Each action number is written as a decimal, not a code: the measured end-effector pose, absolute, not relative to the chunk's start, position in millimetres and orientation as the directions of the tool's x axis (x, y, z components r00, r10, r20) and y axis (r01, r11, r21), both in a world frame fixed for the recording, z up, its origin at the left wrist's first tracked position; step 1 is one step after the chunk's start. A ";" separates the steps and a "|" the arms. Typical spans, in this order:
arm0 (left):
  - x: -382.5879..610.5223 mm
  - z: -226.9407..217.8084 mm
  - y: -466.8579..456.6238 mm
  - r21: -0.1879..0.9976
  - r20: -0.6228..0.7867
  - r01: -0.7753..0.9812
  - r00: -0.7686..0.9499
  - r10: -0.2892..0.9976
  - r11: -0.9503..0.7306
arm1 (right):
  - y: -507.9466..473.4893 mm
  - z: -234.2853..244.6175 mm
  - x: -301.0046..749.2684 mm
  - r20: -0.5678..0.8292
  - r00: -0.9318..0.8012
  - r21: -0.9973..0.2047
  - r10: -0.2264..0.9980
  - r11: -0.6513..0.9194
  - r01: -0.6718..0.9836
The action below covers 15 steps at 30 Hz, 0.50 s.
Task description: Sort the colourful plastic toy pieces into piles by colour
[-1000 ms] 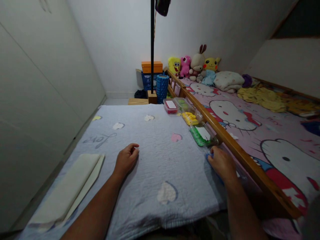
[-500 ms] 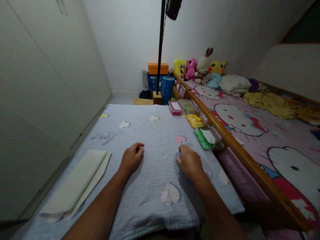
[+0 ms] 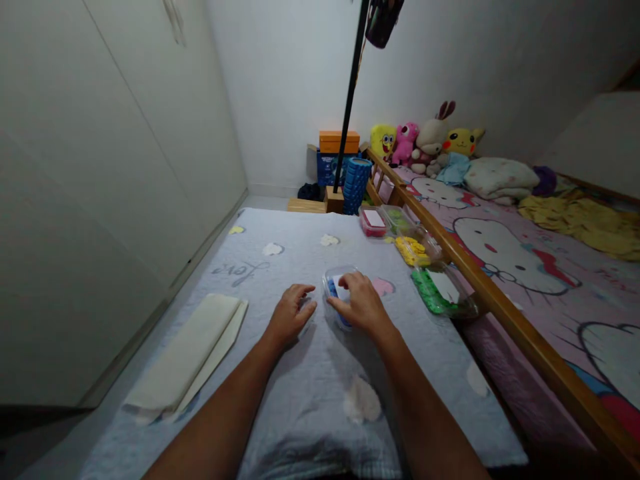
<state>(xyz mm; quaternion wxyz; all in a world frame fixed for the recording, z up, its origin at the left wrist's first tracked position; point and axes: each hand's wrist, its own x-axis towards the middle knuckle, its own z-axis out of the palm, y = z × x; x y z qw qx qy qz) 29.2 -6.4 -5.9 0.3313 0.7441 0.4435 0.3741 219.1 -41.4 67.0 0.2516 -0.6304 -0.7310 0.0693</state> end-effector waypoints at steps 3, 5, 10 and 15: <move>35.0 -3.0 -10.6 0.801 0.274 0.416 0.384 0.882 -0.430 | -71.3 62.3 226.4 0.189 -0.133 -0.325 0.973 0.190 0.927; 39.5 -1.4 -13.6 0.806 0.269 0.397 0.415 0.869 -0.439 | -83.3 57.9 223.3 0.154 -0.143 -0.285 0.978 0.183 0.941; 44.7 -2.9 -16.7 0.867 0.249 0.299 0.434 0.866 -0.399 | -83.7 49.7 210.1 0.194 -0.116 -0.319 0.974 0.175 0.931; 47.1 -5.1 -15.9 0.973 0.157 0.104 0.352 0.923 -0.205 | -73.1 49.8 200.4 0.318 -0.034 -0.524 0.947 0.206 0.826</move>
